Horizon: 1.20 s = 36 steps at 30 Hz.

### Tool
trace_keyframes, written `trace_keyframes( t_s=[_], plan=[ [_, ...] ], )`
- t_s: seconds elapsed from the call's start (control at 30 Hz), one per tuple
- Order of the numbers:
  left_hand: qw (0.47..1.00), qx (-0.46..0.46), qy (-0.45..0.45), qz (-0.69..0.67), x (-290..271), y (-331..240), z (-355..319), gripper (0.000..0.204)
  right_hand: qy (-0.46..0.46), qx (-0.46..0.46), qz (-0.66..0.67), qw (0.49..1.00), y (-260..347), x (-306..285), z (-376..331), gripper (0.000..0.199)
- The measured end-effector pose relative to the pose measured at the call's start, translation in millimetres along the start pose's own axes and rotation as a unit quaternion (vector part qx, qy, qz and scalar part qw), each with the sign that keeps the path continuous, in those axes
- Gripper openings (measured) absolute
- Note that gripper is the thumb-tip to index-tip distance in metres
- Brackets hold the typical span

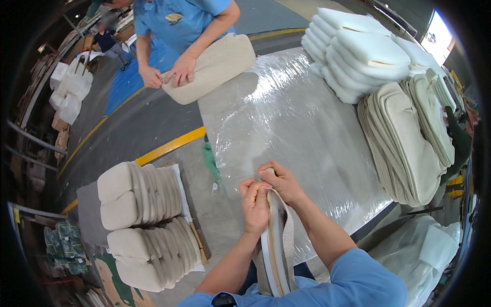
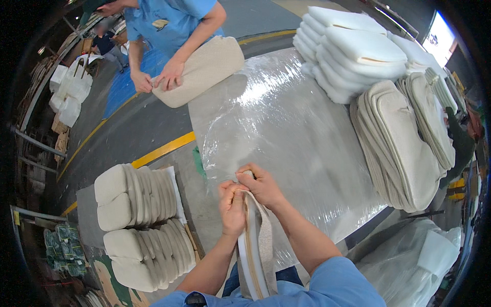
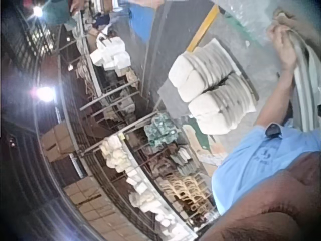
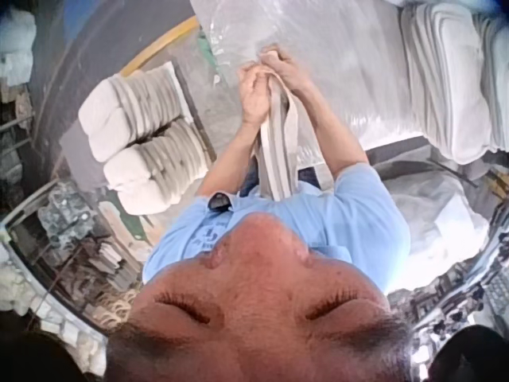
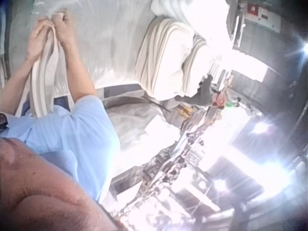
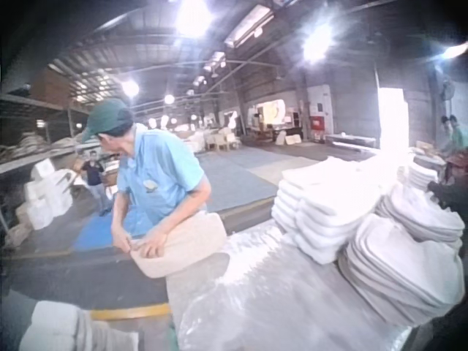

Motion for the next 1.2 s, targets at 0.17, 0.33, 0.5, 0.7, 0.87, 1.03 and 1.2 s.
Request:
trace_keyframes(
  t_s=[0.17, 0.33, 0.5, 0.7, 0.87, 1.03, 1.2],
  plan=[
    [1.000, 0.000, -0.002, 0.007, -8.0, 0.6, 2.3, 0.018, 0.020, -0.055, 0.034, 0.998, 3.1, 5.6, 6.2, 0.028],
    [0.998, 0.043, 0.006, 0.051, -7.1, -9.6, 4.2, 0.022, 0.003, -0.015, 0.220, 0.975, -10.2, -20.9, 21.8, 0.044],
    [0.996, 0.062, -0.015, 0.063, -11.3, -13.0, 3.2, 0.019, 0.076, -0.055, 0.067, 0.993, -9.1, -0.8, 22.7, 0.041],
    [0.998, 0.042, 0.006, 0.047, -10.8, -8.8, 0.1, 0.019, 0.104, -0.068, -0.016, 0.992, 5.5, 10.5, 23.4, 0.041],
    [0.999, 0.032, -0.007, 0.009, -11.0, -0.8, 1.6, 0.017, 0.192, 0.001, -0.140, 0.971, 2.8, 16.1, 38.5, 0.032],
    [1.000, 0.016, 0.003, -0.013, -6.5, -8.6, 6.8, 0.019, 0.190, 0.019, 0.002, 0.982, -7.7, 6.5, 46.2, 0.031],
    [1.000, 0.027, -0.002, 0.011, -9.9, -6.2, 6.9, 0.017, 0.066, 0.025, 0.267, 0.961, -3.6, 3.8, 35.5, 0.033]
  ],
)
Point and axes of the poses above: each hand's wrist, its own z-axis towards the middle knuckle, its own x-axis out of the palm, y = z × x, the point moved 8 cm from there along z, towards the middle knuckle, and after that the axes turned 8 degrees about -x, right-handed, at the moved point
